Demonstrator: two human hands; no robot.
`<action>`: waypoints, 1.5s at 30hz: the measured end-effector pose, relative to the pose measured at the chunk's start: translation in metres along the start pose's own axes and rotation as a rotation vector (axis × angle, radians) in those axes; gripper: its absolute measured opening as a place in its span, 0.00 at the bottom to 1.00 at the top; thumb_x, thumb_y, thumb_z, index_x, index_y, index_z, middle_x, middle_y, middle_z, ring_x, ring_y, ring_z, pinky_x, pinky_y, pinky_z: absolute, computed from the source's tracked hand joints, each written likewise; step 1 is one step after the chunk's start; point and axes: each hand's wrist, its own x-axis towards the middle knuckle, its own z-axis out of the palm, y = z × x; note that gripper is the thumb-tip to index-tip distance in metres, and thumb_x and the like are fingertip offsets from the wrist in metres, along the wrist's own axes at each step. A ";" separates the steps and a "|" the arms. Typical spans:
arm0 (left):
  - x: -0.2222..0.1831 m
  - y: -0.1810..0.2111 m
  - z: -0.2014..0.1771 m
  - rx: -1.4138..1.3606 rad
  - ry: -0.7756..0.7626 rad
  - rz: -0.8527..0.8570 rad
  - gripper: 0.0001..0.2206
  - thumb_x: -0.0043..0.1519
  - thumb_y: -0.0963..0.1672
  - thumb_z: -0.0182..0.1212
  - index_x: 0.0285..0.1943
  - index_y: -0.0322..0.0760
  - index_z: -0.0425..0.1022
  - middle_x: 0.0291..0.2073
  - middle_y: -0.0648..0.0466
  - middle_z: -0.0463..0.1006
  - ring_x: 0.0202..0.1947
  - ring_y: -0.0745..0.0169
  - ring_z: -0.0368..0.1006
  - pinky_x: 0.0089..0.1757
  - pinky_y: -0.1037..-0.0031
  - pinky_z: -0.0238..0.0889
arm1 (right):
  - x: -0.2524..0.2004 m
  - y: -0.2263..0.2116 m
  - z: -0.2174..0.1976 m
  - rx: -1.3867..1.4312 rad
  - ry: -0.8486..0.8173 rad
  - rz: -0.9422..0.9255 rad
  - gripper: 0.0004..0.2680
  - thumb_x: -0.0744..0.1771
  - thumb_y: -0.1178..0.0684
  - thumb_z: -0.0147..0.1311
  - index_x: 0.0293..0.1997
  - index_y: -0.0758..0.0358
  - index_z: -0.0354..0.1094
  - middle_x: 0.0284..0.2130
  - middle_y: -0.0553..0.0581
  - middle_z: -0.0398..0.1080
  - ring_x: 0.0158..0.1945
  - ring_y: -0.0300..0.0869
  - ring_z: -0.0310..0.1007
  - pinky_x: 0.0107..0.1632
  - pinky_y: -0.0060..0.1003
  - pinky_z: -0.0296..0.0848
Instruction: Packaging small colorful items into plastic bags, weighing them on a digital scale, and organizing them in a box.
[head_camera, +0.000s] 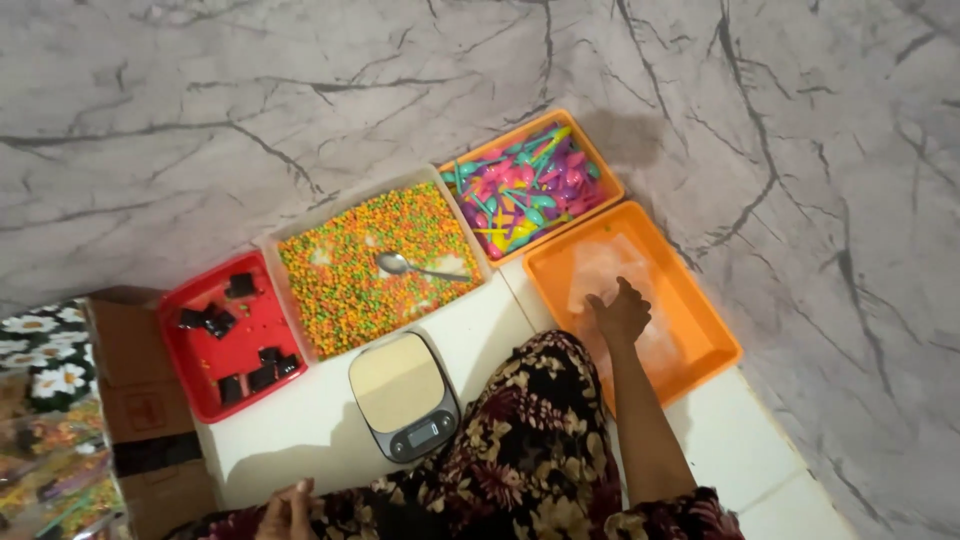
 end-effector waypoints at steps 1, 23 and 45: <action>0.000 0.003 0.000 0.007 0.006 0.008 0.09 0.69 0.37 0.59 0.34 0.24 0.73 0.34 0.38 0.82 0.25 0.53 0.74 0.30 0.68 0.70 | 0.005 -0.004 0.008 0.011 -0.005 -0.001 0.29 0.62 0.35 0.63 0.68 0.57 0.63 0.53 0.64 0.70 0.55 0.62 0.67 0.56 0.56 0.67; -0.049 0.165 0.135 -0.013 -0.688 -0.049 0.24 0.59 0.45 0.62 0.67 0.43 0.69 0.56 0.48 0.80 0.56 0.57 0.77 0.53 0.66 0.73 | -0.141 -0.075 -0.137 1.217 -0.250 0.052 0.16 0.65 0.66 0.55 0.60 0.68 0.69 0.32 0.54 0.69 0.33 0.41 0.69 0.43 0.35 0.75; -0.089 0.253 0.111 0.050 -0.264 0.397 0.25 0.49 0.45 0.79 0.57 0.40 0.77 0.23 0.63 0.74 0.32 0.68 0.66 0.46 0.76 0.57 | -0.254 -0.221 -0.223 0.576 -0.160 -0.982 0.07 0.59 0.59 0.67 0.37 0.59 0.78 0.32 0.47 0.76 0.38 0.40 0.70 0.43 0.33 0.71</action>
